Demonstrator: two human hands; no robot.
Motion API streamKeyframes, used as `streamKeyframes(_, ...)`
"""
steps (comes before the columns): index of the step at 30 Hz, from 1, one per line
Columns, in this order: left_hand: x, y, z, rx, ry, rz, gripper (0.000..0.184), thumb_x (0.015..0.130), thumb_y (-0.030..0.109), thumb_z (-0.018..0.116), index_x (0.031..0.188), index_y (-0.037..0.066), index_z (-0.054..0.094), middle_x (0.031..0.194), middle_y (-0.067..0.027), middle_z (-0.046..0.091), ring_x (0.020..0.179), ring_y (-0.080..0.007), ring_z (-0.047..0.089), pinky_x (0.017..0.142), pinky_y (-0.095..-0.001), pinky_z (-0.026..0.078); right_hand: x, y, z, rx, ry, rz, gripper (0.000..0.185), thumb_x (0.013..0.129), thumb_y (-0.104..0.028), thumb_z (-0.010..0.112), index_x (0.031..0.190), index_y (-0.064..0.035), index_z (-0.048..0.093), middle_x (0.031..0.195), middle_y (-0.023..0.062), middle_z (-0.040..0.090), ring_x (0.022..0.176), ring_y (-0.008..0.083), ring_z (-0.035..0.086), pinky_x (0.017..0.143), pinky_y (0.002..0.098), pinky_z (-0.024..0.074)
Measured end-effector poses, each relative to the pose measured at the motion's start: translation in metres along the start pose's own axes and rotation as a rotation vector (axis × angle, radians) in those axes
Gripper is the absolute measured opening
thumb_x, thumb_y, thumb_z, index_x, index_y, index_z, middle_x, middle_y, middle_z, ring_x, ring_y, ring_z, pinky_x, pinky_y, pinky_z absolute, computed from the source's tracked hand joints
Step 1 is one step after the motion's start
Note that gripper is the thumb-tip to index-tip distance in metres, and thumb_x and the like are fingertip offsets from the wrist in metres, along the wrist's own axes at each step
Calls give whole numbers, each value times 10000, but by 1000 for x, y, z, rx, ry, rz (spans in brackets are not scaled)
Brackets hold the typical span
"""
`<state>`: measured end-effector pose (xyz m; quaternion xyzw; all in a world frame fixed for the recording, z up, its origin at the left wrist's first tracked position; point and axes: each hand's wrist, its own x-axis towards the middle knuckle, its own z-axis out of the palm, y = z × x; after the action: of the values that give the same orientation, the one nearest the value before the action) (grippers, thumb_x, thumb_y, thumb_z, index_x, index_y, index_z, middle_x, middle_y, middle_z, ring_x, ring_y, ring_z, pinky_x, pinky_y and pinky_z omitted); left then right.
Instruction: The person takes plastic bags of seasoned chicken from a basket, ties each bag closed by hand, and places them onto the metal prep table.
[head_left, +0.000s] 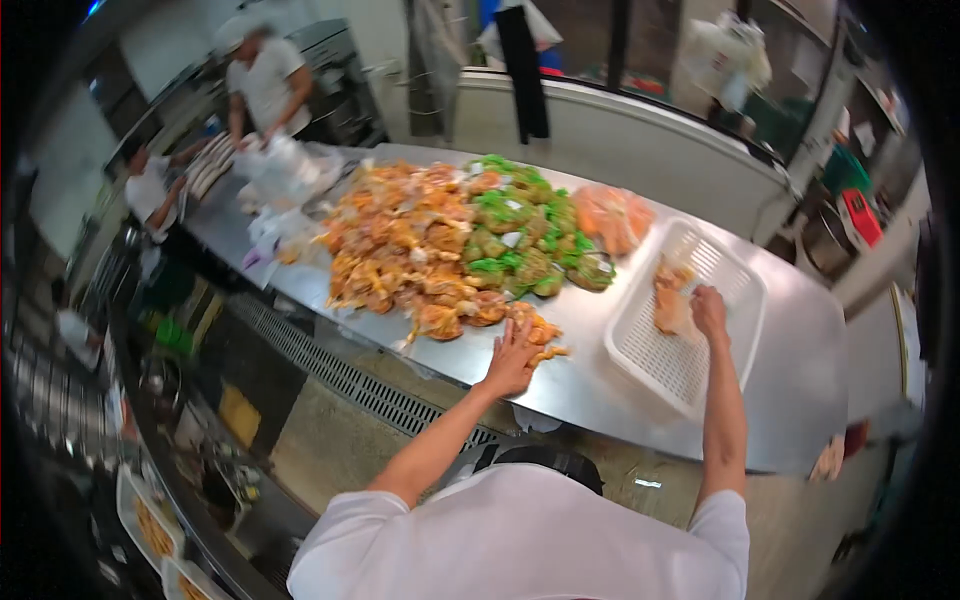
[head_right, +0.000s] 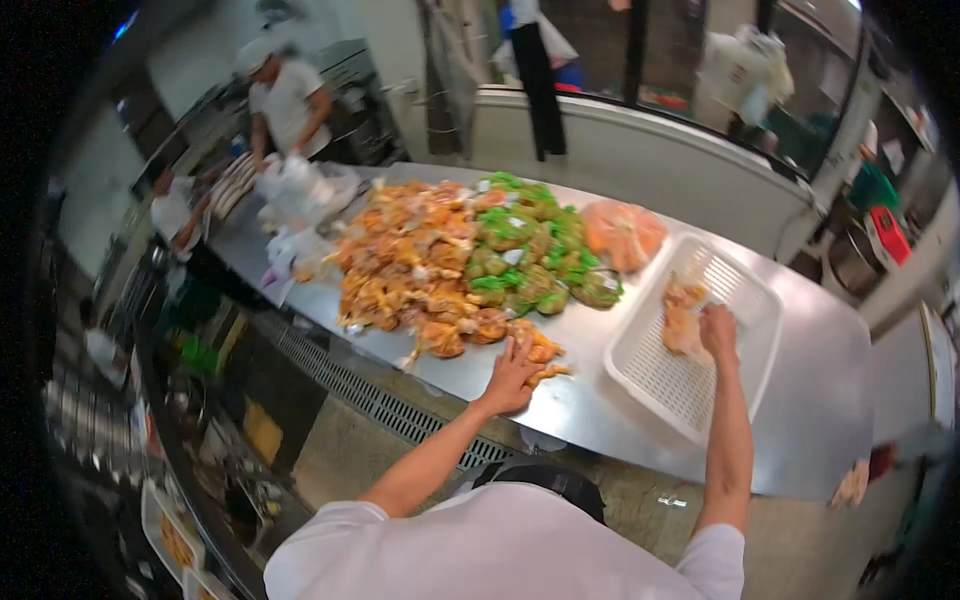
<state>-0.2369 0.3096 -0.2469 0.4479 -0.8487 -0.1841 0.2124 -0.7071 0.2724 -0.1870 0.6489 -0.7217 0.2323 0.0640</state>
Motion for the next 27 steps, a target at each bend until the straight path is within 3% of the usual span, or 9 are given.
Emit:
streamKeyframes(7, 36, 21, -42, -365, 282, -45, 291, 734, 30, 528, 1003, 32, 639, 1201, -158, 601, 1178, -360, 497, 989, -413, 398, 43, -134, -126, 431, 40, -20, 141, 869, -114, 543, 862, 16, 598, 631, 84, 572, 580, 186, 544, 575, 329, 448)
streamKeyframes(8, 40, 40, -57, -383, 398, 6, 163, 786, 48, 538, 909, -7, 631, 1026, -127, 655, 1023, -289, 588, 857, -381, 463, 43, -150, -135, 502, 3, 40, 119, 866, -88, 553, 871, 23, 596, 634, 52, 552, 596, 115, 513, 567, 289, 440)
streamKeyframes(11, 53, 85, -86, -654, 204, -35, 226, 863, 176, 608, 1005, 1, 593, 921, -127, 668, 854, -288, 650, 740, -379, 502, 39, -203, -148, 588, 40, -34, 96, 856, -59, 566, 886, 21, 608, 635, 50, 559, 594, 119, 527, 566, 282, 448)
streamKeyframes(14, 56, 114, -95, -797, 152, 69, 420, 894, 332, 644, 1145, 22, 513, 803, -123, 665, 696, -277, 662, 637, -384, 507, 29, -259, -147, 611, 37, -61, 89, 850, -46, 580, 880, 27, 621, 674, 86, 615, 608, 150, 577, 587, 298, 480)
streamKeyframes(17, 56, 117, -107, -631, 81, 49, 575, 893, 335, 668, 1307, 33, 406, 764, -98, 638, 708, -205, 637, 630, -332, 494, 13, -301, -140, 560, 45, -139, 98, 849, -43, 584, 895, 32, 627, 710, 121, 646, 620, 162, 598, 599, 303, 484)
streamKeyframes(18, 51, 119, -119, -690, 134, 38, 419, 912, 302, 641, 1184, 14, 506, 751, -91, 628, 649, -197, 611, 584, -343, 467, 8, -315, -143, 579, 23, -129, 111, 852, -42, 588, 921, 34, 628, 704, 117, 640, 626, 150, 589, 600, 293, 476)
streamKeyframes(22, 46, 98, -153, -736, 333, 116, 216, 955, 197, 531, 875, -2, 561, 667, -60, 565, 606, -147, 551, 567, -315, 448, -3, -346, -162, 678, -9, -4, 103, 853, -45, 602, 906, 37, 634, 676, 95, 617, 623, 123, 557, 598, 278, 463)
streamKeyframes(25, 39, 90, -193, -1038, 411, 102, 200, 951, 202, 531, 882, 15, 543, 641, -56, 552, 605, -119, 544, 561, -308, 453, -9, -358, -163, 670, -21, 45, 102, 852, -49, 612, 897, 39, 637, 684, 94, 620, 622, 127, 558, 602, 280, 464)
streamKeyframes(27, 33, 86, -209, -836, 386, 160, 230, 948, 237, 560, 882, 19, 530, 656, -90, 572, 601, -151, 568, 549, -318, 461, -10, -365, -153, 682, -11, 41, 104, 851, -54, 620, 896, 38, 639, 691, 92, 621, 624, 128, 556, 604, 279, 463)
